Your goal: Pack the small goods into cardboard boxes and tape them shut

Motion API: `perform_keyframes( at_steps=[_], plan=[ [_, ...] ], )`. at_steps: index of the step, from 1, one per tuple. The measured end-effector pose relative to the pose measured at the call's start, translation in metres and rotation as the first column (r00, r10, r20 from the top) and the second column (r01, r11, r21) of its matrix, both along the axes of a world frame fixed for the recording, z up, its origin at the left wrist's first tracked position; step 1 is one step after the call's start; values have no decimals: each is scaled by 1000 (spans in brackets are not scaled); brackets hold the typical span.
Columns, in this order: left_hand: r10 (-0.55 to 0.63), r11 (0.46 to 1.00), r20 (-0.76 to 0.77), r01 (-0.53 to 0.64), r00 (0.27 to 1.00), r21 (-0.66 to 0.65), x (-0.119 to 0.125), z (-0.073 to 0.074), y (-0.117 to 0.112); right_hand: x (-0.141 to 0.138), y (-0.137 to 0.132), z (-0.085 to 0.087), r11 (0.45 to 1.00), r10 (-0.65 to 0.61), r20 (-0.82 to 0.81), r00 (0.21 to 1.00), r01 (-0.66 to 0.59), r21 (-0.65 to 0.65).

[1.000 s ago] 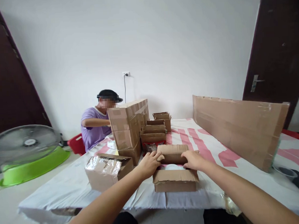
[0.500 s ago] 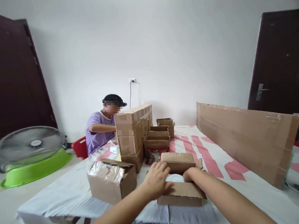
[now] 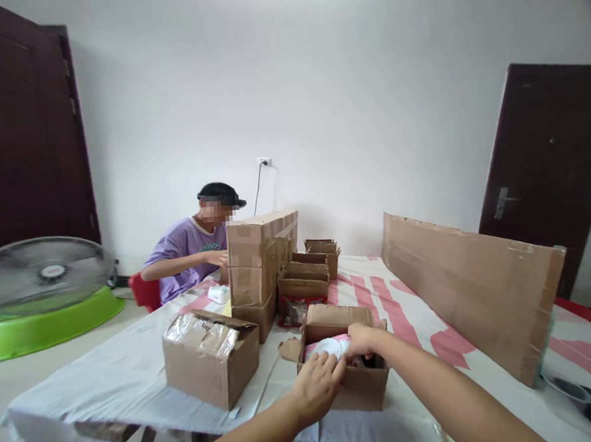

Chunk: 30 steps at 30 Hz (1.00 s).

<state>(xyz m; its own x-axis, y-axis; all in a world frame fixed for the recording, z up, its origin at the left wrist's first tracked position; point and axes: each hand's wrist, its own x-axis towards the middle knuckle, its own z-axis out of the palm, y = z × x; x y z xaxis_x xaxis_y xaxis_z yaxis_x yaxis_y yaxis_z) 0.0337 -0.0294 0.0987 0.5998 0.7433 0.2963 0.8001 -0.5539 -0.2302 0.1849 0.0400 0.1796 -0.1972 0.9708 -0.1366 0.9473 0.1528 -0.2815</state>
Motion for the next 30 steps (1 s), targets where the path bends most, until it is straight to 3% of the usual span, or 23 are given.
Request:
perform_keyframes(
  at_steps=[3, 9, 11, 13, 17, 21, 25, 27, 30],
  plan=[
    [-53, 999, -34, 53, 998, 11, -6, 0, -1, 1, -2, 16, 999, 36, -86, 996, -35, 12],
    [12, 999, -38, -10, 999, 47, -39, 3, 8, 30, -6, 37, 963, 70, -331, 941, 23, 270],
    [47, 999, 12, -47, 999, 11, -47, 7, 14, 45, -4, 43, 952, 69, -385, 920, 55, 302],
    [95, 990, 192, -74, 977, -116, -50, 14, 21, 60, -1, 48, 933, 99, -472, 876, 83, 350],
    [186, 942, 607, 35, 773, -334, -42, 45, 46, 81, 2, 59, 867, 251, -664, 704, 142, 477],
    [179, 917, 808, 201, 561, -343, -16, 99, 85, 84, 8, 72, 849, 352, -746, 565, 141, 508],
    [156, 861, 929, 415, 336, -295, 14, 144, 118, 79, 34, 84, 854, 298, -824, 482, 250, 455],
    [152, 861, 966, 452, 210, -234, 25, 156, 129, 80, 51, 87, 839, 255, -844, 471, 327, 436],
    [147, 890, 988, 430, 40, -149, 31, 159, 139, 86, 66, 85, 835, 196, -869, 455, 386, 391]
  ],
)
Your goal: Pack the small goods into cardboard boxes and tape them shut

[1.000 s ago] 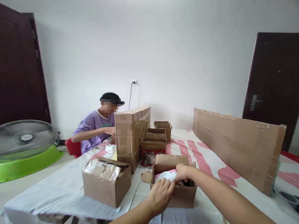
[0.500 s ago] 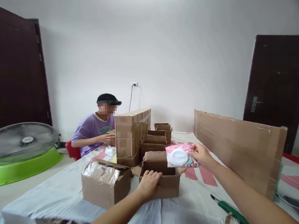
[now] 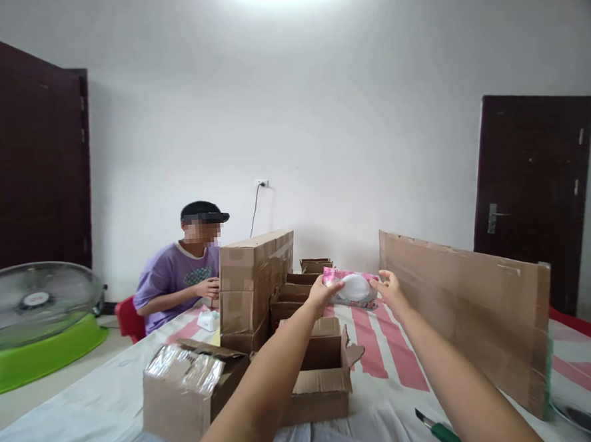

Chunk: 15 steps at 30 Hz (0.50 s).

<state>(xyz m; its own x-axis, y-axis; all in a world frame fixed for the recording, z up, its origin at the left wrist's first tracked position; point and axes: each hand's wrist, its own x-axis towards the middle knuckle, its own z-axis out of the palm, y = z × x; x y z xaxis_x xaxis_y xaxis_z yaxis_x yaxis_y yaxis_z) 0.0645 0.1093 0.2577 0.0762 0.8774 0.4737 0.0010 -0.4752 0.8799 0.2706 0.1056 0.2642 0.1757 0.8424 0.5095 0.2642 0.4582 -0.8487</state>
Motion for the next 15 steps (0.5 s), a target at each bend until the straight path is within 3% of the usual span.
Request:
perform_keyframes(
  at_steps=[4, 8, 10, 12, 15],
  plan=[
    [61, 998, 130, -63, 990, 9, -3, -10, -4, 5, -10, -18, 995, 60, -9, 998, -61, -76],
    [36, 998, 180, -45, 983, 45, 4, -22, -40, 3, -43, -52, 976, 174, -39, 984, -178, -123],
    [-7, 996, 165, -8, 986, 90, 12, -32, -72, 3, -64, -78, 977, 192, -86, 978, -199, -82],
    [-47, 977, 96, 26, 994, 211, 22, -48, -109, 6, -84, -114, 989, 145, -115, 983, -145, 10],
    [-1, 942, -14, 6, 1000, 335, 33, -90, -160, 16, -114, -181, 992, -65, -46, 997, 70, 106]
  ],
)
